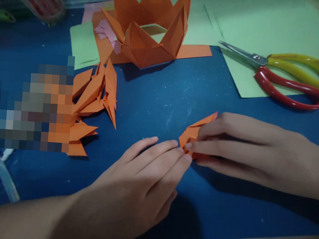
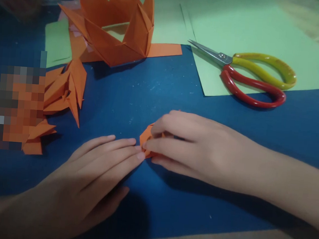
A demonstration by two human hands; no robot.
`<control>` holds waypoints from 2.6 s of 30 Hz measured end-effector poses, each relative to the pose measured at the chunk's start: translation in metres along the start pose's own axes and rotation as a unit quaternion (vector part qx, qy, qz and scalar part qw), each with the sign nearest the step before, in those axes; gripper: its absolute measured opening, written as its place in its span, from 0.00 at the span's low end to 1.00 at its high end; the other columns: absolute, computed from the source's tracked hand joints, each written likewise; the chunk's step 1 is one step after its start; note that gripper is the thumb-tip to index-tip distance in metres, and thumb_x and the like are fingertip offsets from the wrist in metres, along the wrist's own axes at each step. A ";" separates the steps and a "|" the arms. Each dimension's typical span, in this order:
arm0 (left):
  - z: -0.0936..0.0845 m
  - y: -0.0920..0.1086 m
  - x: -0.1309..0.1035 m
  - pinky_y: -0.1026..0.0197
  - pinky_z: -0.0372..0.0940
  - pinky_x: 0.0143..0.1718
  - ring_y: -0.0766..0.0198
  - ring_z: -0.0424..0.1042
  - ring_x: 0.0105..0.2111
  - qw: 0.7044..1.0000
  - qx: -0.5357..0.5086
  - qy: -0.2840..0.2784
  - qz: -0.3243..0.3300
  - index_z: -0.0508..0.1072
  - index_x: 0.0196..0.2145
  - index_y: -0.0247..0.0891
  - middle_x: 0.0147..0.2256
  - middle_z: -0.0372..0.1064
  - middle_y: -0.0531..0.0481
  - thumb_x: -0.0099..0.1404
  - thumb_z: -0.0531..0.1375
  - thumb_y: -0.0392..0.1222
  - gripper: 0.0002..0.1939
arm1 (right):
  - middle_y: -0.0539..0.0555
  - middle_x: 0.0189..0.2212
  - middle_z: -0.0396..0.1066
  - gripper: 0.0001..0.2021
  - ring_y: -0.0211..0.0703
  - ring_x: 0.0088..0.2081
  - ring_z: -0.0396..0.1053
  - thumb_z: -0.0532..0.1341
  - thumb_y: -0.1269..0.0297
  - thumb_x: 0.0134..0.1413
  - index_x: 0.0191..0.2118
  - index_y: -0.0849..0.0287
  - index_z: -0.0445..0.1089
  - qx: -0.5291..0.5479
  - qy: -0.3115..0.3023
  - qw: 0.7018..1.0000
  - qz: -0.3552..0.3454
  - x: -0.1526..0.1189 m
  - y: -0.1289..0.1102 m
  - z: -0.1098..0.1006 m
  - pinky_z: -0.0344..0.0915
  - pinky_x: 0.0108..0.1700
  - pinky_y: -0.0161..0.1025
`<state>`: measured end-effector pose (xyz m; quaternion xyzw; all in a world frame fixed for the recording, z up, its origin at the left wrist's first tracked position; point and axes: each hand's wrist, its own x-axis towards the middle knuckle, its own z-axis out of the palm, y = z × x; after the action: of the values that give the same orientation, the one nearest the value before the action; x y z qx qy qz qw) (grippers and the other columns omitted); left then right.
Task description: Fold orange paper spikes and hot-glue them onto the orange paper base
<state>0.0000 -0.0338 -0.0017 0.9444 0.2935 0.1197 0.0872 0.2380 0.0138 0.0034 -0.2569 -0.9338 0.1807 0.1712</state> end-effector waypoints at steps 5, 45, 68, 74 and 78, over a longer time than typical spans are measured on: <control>0.000 -0.005 0.000 0.49 0.45 0.64 0.57 0.48 0.65 0.999 -0.018 -0.048 -0.020 0.58 0.61 0.31 0.65 0.51 0.47 0.68 0.49 0.38 0.25 | 0.48 0.30 0.73 0.16 0.39 0.32 0.68 0.47 0.70 0.64 0.34 0.52 0.71 -0.068 -0.024 0.996 -0.051 -0.006 -0.004 -0.003 0.66 0.37 0.39; 0.001 -0.003 -0.002 0.45 0.52 0.60 0.49 0.56 0.61 0.995 0.039 -0.056 0.075 0.62 0.58 0.27 0.59 0.61 0.40 0.69 0.48 0.34 0.21 | 0.50 0.32 0.73 0.19 0.37 0.35 0.69 0.42 0.74 0.65 0.34 0.58 0.68 -0.122 0.000 0.987 -0.103 -0.011 -0.006 -0.003 0.65 0.41 0.41; 0.002 -0.001 -0.002 0.50 0.43 0.65 0.56 0.51 0.64 0.997 -0.005 -0.050 0.058 0.62 0.58 0.29 0.60 0.59 0.45 0.68 0.51 0.35 0.21 | 0.53 0.38 0.68 0.06 0.39 0.42 0.69 0.56 0.62 0.60 0.35 0.55 0.70 0.123 -0.024 0.987 0.101 -0.003 -0.001 0.004 0.69 0.40 0.35; 0.001 -0.002 -0.004 0.49 0.45 0.64 0.56 0.49 0.64 0.995 0.014 -0.068 0.069 0.58 0.61 0.29 0.62 0.57 0.45 0.69 0.49 0.35 0.24 | 0.53 0.40 0.67 0.04 0.37 0.40 0.69 0.56 0.64 0.59 0.35 0.54 0.67 0.098 0.000 0.991 0.086 -0.002 -0.002 0.008 0.70 0.37 0.35; 0.000 -0.002 -0.005 0.48 0.45 0.64 0.52 0.48 0.65 0.993 0.022 -0.075 0.084 0.59 0.60 0.28 0.62 0.56 0.44 0.68 0.50 0.37 0.24 | 0.52 0.41 0.66 0.03 0.36 0.39 0.69 0.56 0.65 0.59 0.36 0.54 0.66 0.084 0.001 0.994 0.074 -0.003 -0.003 0.008 0.70 0.38 0.35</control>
<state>-0.0048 -0.0354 -0.0029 0.9737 0.2081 0.0491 0.0782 0.2366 0.0080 -0.0031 -0.3101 -0.8935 0.2707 0.1796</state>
